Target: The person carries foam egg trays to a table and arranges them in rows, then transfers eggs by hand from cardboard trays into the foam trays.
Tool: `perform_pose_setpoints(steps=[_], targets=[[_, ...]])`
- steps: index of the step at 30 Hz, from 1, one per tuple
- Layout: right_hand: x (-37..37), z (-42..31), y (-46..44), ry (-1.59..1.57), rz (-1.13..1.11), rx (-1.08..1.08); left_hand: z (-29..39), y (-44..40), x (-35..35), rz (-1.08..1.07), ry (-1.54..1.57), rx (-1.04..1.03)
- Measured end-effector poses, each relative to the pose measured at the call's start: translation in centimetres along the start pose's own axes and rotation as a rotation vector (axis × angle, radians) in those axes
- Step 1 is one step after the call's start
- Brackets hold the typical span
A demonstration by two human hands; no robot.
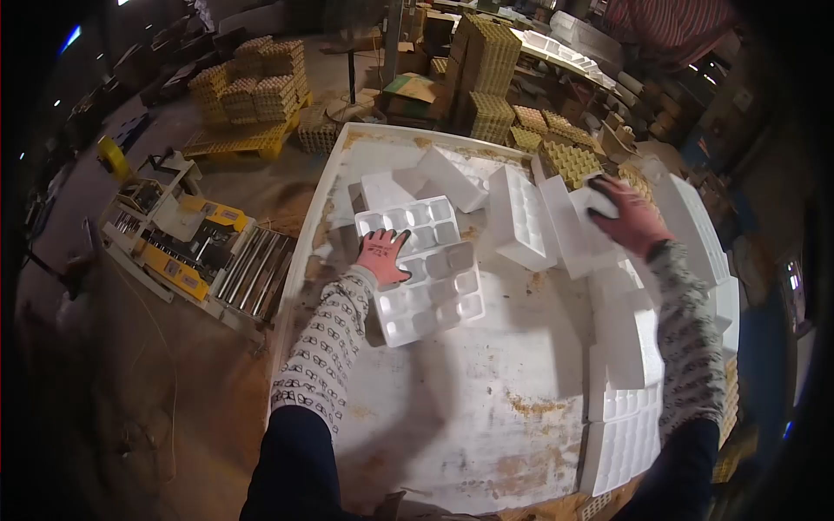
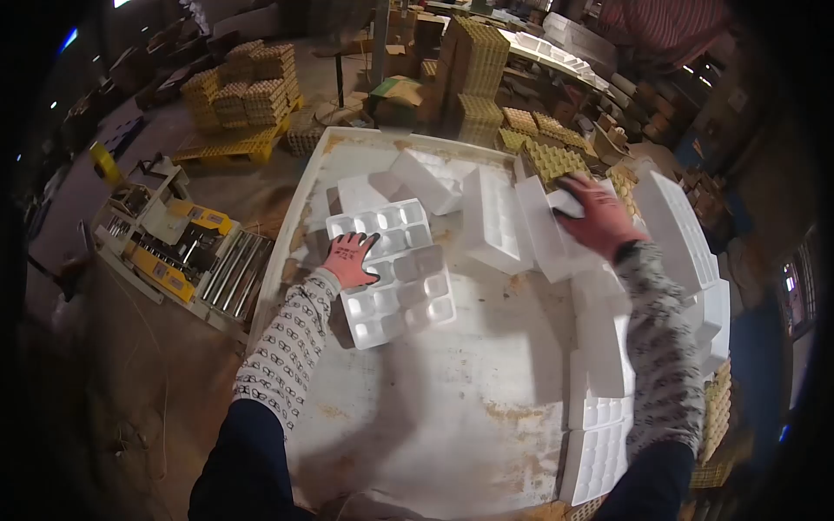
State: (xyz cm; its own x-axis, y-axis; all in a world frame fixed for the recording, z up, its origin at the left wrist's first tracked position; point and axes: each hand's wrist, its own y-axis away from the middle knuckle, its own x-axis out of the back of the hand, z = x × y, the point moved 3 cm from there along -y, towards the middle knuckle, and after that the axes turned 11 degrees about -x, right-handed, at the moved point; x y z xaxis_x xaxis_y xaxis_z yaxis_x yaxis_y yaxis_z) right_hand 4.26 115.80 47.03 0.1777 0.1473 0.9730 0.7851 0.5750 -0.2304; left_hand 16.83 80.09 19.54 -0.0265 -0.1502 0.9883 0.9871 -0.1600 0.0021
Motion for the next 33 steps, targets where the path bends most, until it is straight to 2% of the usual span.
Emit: perform_pose_setpoints(steps=[3, 5, 7, 9, 11, 13, 14, 15, 17, 18, 20, 21, 22, 24, 27, 28, 29, 30, 31, 32, 33], targets=[[-8.1, -7.5, -4.1, -0.083, -0.165, 0.061, 0.8, 1.3, -3.1, -0.006, 0.075, -0.007], [-13.3, -10.7, -7.0, -0.148, -0.204, 0.059, 1.5, 4.7, -4.9, -0.121, 0.185, 0.017], [-17.2, -14.2, -9.9, -0.217, -0.171, 0.076, 1.9, 8.4, -6.2, -0.157, 0.145, -0.042], [-21.5, -17.1, -12.8, -0.300, -0.058, 0.185, 2.5, 12.0, -7.6, -0.095, 0.123, -0.117], [-24.9, -19.9, -15.0, -0.282, -0.108, 0.188, 3.9, 14.8, -7.0, -0.243, 0.176, -0.081], [-29.3, -21.4, -17.5, -0.249, -0.109, 0.196, 5.5, 16.3, -3.7, -0.673, 0.259, -0.160], [-30.8, -22.1, -18.1, -0.162, -0.122, 0.147, 6.0, 17.0, -2.4, -0.457, 0.495, -0.169], [-31.0, -23.2, -18.5, 0.038, -0.274, 0.065, 6.3, 17.9, -1.4, -0.241, 0.724, -0.181], [-30.9, -24.8, -18.1, 0.401, -0.542, 0.057, 6.6, 18.9, 1.9, 0.101, 0.390, -0.379], [-32.5, -25.1, -17.9, 0.410, -0.380, 0.082, 6.7, 19.1, 3.0, 0.272, 0.221, -0.469], [-35.2, -25.8, -17.6, 0.400, -0.206, 0.146, 5.2, 18.0, 3.8, 0.216, 0.035, -0.186], [-36.8, -25.7, -17.5, 0.380, -0.191, 0.146, 4.3, 17.8, 3.9, 0.185, -0.061, -0.046], [-38.4, -25.6, -17.4, 0.361, -0.176, 0.145, 2.4, 17.8, 1.1, 0.038, -0.100, 0.140], [-41.5, -23.7, -17.9, 0.266, -0.036, 0.174, -1.5, 16.5, -1.0, -0.042, -0.037, 0.159], [-35.6, -23.5, -17.9, 0.125, -0.088, 0.158, -4.6, 16.8, -3.9, -0.016, 0.115, 0.244], [-33.0, -22.8, -18.2, -0.151, 0.018, 0.100, -5.0, 16.8, -4.6, 0.015, 0.176, 0.278], [-30.0, -21.9, -19.2, -0.372, -0.021, 0.004, -5.3, 16.4, -4.7, 0.067, 0.158, 0.327], [-27.4, -20.9, -20.6, -0.259, -0.064, -0.159, -5.4, 16.1, -4.6, 0.114, 0.144, 0.379], [-26.6, -18.6, -23.0, -0.440, -0.122, -0.256, -5.6, 15.7, -4.3, 0.162, 0.123, 0.431], [-28.7, -14.9, -26.1, -0.804, -0.182, -0.312, -6.0, 14.9, -3.7, 0.236, 0.168, 0.501], [-28.8, -12.5, -27.3, -1.008, -0.223, -0.336, -6.7, 14.2, -3.5, 0.299, 0.118, 0.496]])
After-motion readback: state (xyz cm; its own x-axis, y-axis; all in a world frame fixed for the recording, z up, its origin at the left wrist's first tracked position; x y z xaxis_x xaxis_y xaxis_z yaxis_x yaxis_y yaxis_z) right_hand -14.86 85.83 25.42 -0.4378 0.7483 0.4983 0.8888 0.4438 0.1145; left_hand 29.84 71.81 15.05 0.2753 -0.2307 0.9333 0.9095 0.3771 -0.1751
